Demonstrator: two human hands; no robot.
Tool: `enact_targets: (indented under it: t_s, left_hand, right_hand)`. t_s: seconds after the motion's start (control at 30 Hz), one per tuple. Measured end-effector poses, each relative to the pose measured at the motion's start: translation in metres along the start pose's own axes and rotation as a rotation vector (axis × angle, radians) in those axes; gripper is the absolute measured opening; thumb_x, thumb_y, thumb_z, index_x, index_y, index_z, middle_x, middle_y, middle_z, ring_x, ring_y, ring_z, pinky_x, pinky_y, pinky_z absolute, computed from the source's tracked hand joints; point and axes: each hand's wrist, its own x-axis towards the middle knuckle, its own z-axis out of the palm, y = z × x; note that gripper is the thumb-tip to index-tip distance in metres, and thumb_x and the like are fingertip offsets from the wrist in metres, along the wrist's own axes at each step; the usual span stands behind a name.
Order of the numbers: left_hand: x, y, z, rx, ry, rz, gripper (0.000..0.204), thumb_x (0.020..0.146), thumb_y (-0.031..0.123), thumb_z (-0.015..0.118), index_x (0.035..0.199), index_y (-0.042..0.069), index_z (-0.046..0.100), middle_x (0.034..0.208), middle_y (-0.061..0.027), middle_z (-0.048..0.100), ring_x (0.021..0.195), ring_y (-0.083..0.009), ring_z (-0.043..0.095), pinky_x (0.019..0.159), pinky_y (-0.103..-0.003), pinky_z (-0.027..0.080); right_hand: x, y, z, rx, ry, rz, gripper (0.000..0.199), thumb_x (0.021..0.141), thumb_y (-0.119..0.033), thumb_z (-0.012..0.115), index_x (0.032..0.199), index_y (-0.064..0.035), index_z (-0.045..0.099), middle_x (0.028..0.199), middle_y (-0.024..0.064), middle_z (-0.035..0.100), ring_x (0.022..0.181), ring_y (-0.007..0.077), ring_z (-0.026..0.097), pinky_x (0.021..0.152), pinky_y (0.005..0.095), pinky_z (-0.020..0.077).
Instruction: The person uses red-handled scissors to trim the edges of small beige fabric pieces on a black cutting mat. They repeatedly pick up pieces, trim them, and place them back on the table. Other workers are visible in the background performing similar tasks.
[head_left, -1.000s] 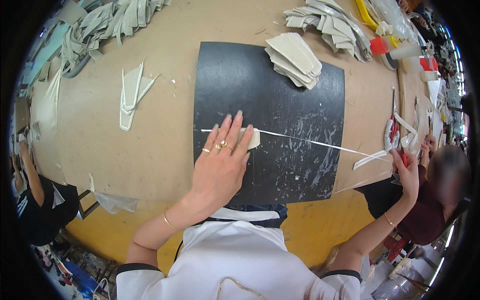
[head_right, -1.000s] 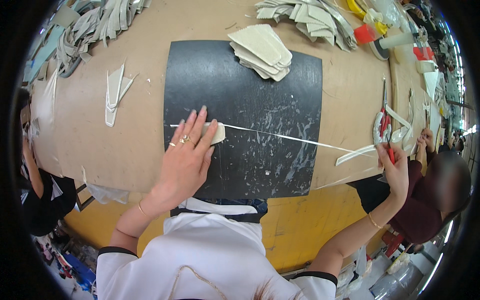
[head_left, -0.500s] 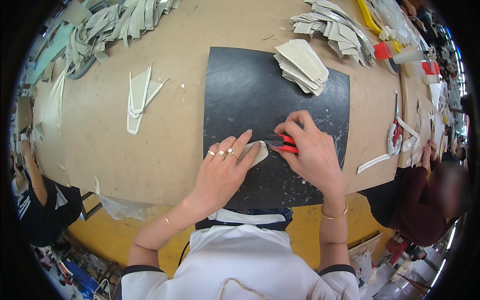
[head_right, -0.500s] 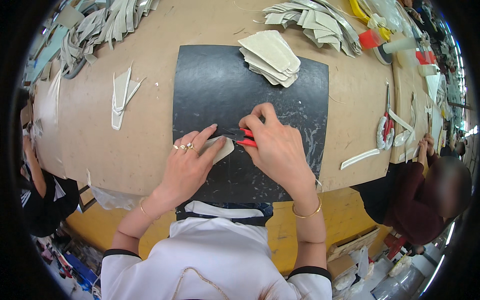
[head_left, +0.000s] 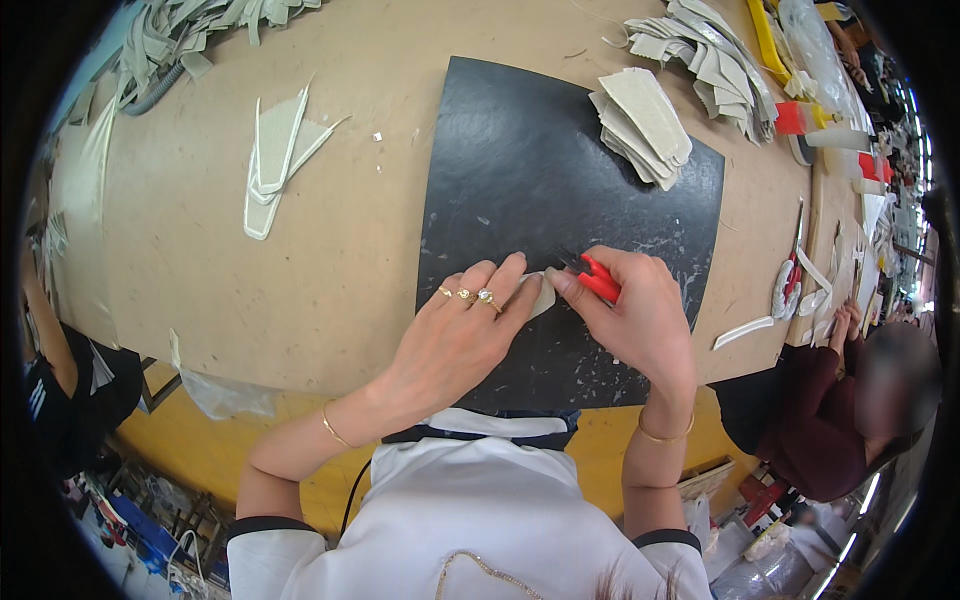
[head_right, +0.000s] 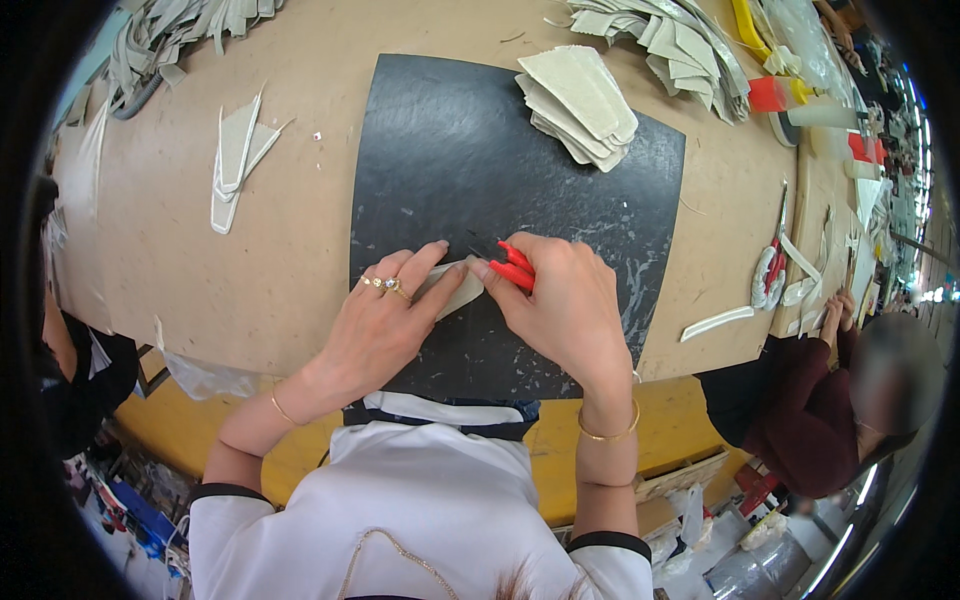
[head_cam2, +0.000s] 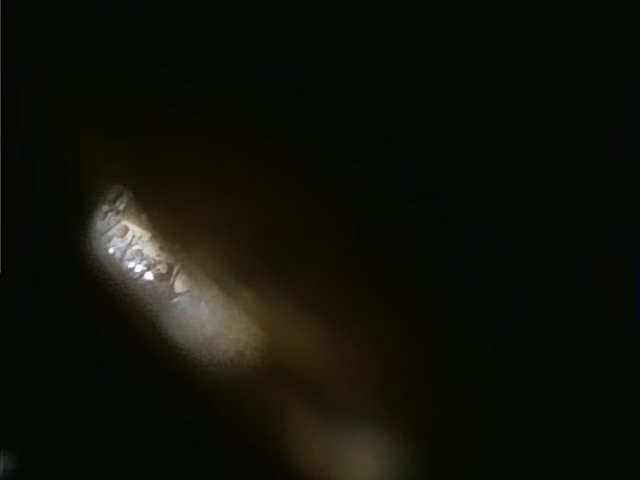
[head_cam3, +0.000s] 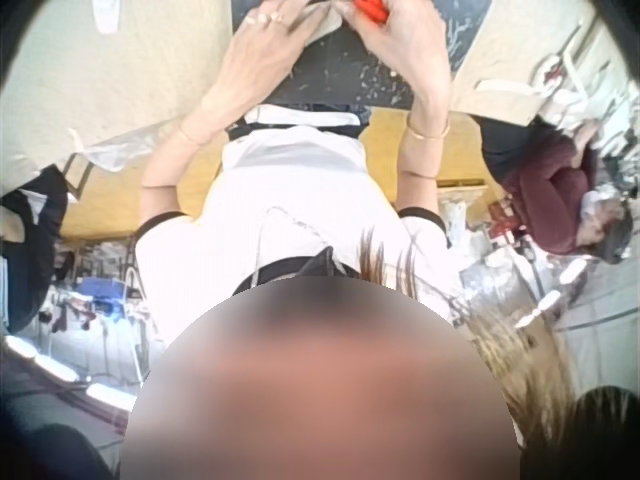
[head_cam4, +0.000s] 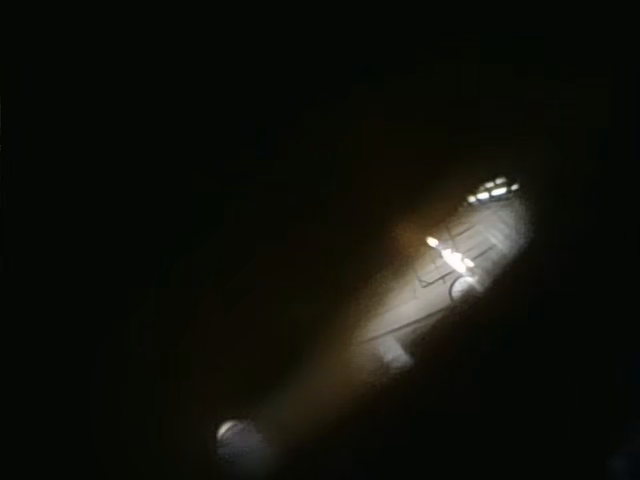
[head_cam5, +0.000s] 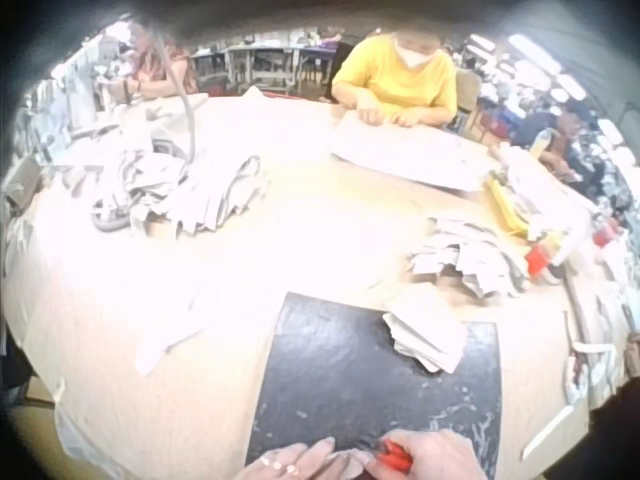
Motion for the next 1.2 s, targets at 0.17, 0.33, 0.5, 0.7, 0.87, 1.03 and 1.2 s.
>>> enact_targets:
  t_s: [0.17, 0.33, 0.5, 0.7, 0.87, 1.03, 1.2]
  left_hand:
    - [0.001, -0.001, -0.001, 0.024, 0.013, 0.031, 0.051, 0.078, 0.005, 0.067, 0.129, 0.006, 0.06, 0.133, -0.0122, 0.047, 0.11, -0.0278, 0.052, 0.091, -0.038, 0.049]
    - [0.002, -0.004, -0.002, 0.056, -0.006, 0.06, 0.05, 0.079, 0.005, 0.066, 0.128, 0.005, 0.06, 0.132, -0.0127, 0.047, 0.108, -0.0268, 0.052, 0.09, -0.037, 0.05]
    - [0.003, -0.006, -0.003, 0.052, -0.025, 0.077, 0.049, 0.08, 0.006, 0.065, 0.129, 0.005, 0.059, 0.131, -0.0124, 0.046, 0.108, -0.0269, 0.052, 0.09, -0.037, 0.05]
    - [0.003, -0.007, -0.004, 0.025, -0.035, 0.071, 0.049, 0.08, 0.006, 0.065, 0.128, 0.005, 0.059, 0.131, -0.0122, 0.046, 0.107, -0.0274, 0.052, 0.089, -0.037, 0.05]
    - [0.002, -0.006, -0.004, 0.036, -0.019, 0.072, 0.049, 0.079, 0.005, 0.066, 0.127, 0.004, 0.059, 0.131, -0.0122, 0.045, 0.106, -0.0276, 0.052, 0.089, -0.037, 0.049]
    - [0.005, -0.009, -0.004, -0.014, -0.027, 0.075, 0.05, 0.079, 0.003, 0.065, 0.128, 0.004, 0.058, 0.128, -0.0128, 0.045, 0.104, -0.0278, 0.052, 0.087, -0.037, 0.05]
    - [0.01, -0.012, -0.009, -0.106, -0.067, 0.066, 0.051, 0.079, 0.002, 0.065, 0.129, 0.004, 0.056, 0.126, -0.0138, 0.045, 0.101, -0.0287, 0.054, 0.083, -0.038, 0.051]
  right_hand:
    - [0.006, 0.004, -0.001, 0.025, -0.028, -0.029, 0.023, 0.084, -0.019, 0.072, 0.072, -0.0009, 0.062, 0.058, 0.0143, 0.058, 0.055, 0.0334, 0.059, 0.054, 0.038, 0.0442]
    - [0.0, 0.01, 0.004, 0.084, 0.048, -0.109, 0.016, 0.081, -0.013, 0.075, 0.08, 0.0, 0.066, 0.057, 0.0111, 0.05, 0.049, 0.0248, 0.042, 0.051, 0.0323, 0.0376]
    - [-0.006, 0.015, 0.006, 0.141, 0.077, -0.101, 0.013, 0.081, -0.011, 0.076, 0.089, -0.0025, 0.072, 0.056, 0.0079, 0.051, 0.05, 0.0147, 0.045, 0.051, 0.0269, 0.0384]
    - [-0.005, 0.01, 0.011, 0.164, 0.05, -0.028, 0.012, 0.081, -0.012, 0.076, 0.086, -0.0031, 0.072, 0.054, 0.0048, 0.049, 0.049, 0.0114, 0.044, 0.051, 0.0258, 0.0377]
    - [-0.006, 0.009, 0.012, 0.09, 0.105, -0.108, 0.011, 0.078, -0.01, 0.077, 0.085, -0.0036, 0.071, 0.057, 0.0054, 0.055, 0.049, 0.0175, 0.049, 0.053, 0.0266, 0.0412]
    - [-0.021, 0.01, 0.01, 0.016, 0.211, -0.195, 0.019, 0.07, -0.006, 0.078, 0.087, -0.0049, 0.073, 0.069, 0.0072, 0.064, 0.058, 0.0214, 0.059, 0.056, 0.0283, 0.0447]
    - [-0.04, 0.007, 0.026, -0.103, 0.258, -0.249, 0.032, 0.068, -0.004, 0.074, 0.098, -0.013, 0.075, 0.065, -0.0006, 0.06, 0.05, 0.0165, 0.047, 0.054, 0.028, 0.032]
